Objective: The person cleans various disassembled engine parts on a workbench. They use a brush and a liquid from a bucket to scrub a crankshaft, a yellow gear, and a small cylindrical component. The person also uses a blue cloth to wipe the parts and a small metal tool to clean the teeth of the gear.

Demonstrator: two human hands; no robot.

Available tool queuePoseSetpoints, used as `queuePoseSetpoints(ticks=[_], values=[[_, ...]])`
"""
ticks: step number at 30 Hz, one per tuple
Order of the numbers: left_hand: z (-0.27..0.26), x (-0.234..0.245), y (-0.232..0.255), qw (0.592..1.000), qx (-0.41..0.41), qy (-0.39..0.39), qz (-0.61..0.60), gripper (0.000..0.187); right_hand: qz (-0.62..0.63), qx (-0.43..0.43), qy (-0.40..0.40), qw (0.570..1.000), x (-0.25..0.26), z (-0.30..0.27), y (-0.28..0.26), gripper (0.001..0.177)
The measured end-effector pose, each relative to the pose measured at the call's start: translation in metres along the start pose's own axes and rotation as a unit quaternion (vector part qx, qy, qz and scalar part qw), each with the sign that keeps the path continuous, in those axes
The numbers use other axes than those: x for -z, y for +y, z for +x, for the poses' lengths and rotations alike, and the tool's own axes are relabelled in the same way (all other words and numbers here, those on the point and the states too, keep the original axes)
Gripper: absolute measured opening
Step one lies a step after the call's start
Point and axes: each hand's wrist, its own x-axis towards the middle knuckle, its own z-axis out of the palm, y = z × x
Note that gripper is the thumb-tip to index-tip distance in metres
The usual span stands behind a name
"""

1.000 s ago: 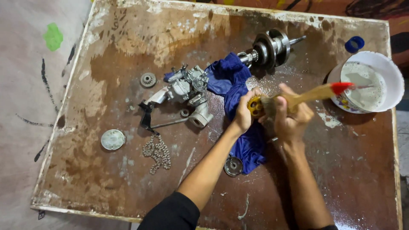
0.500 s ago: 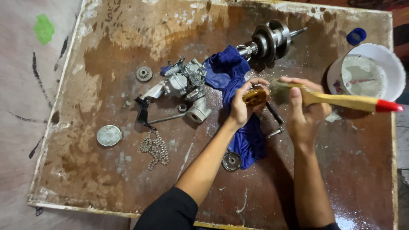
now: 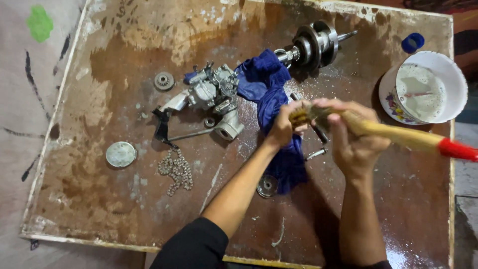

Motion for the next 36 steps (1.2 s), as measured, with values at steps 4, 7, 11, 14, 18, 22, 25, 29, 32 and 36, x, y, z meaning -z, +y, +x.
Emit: queuePoseSetpoints(ticks=[4,7,11,14,18,22,25,29,32,36], values=[[0.008,0.031,-0.065,0.971,-0.113,0.01,0.208,0.048,-0.059,0.076,-0.083,0.992,-0.005,-0.005,0.033,0.015],[-0.004,0.019,-0.049,0.92,-0.157,-0.001,0.359,0.053,-0.219,0.131,-0.126,0.959,-0.003,0.002,0.045,0.009],[-0.008,-0.007,-0.014,0.967,-0.108,-0.051,0.224,0.065,-0.234,0.074,-0.008,0.969,0.01,0.007,0.036,0.009],[-0.006,0.005,-0.031,0.984,-0.059,-0.051,0.16,0.068,-0.131,0.014,0.021,0.991,0.01,0.007,0.02,0.009],[-0.003,0.014,-0.034,0.976,-0.038,-0.024,0.213,0.069,-0.113,-0.001,-0.037,0.993,-0.004,0.005,0.033,0.013],[-0.005,0.006,-0.018,0.98,-0.061,-0.066,0.177,0.074,-0.11,-0.108,0.047,0.987,0.017,0.005,0.085,0.018],[-0.003,0.004,0.002,0.998,0.02,-0.058,-0.023,0.073,-0.209,-0.165,0.062,0.962,0.05,0.004,0.094,0.023],[0.009,0.005,0.016,0.989,0.044,0.01,-0.141,0.045,-0.349,-0.17,-0.016,0.921,0.098,0.007,0.109,0.023],[0.01,0.004,0.013,0.988,0.051,0.02,-0.144,0.029,-0.271,-0.192,0.02,0.943,0.155,0.01,0.142,0.013],[0.011,0.003,0.014,0.99,0.04,0.006,-0.132,0.022,-0.308,-0.202,0.059,0.928,0.208,0.031,0.146,0.013]])
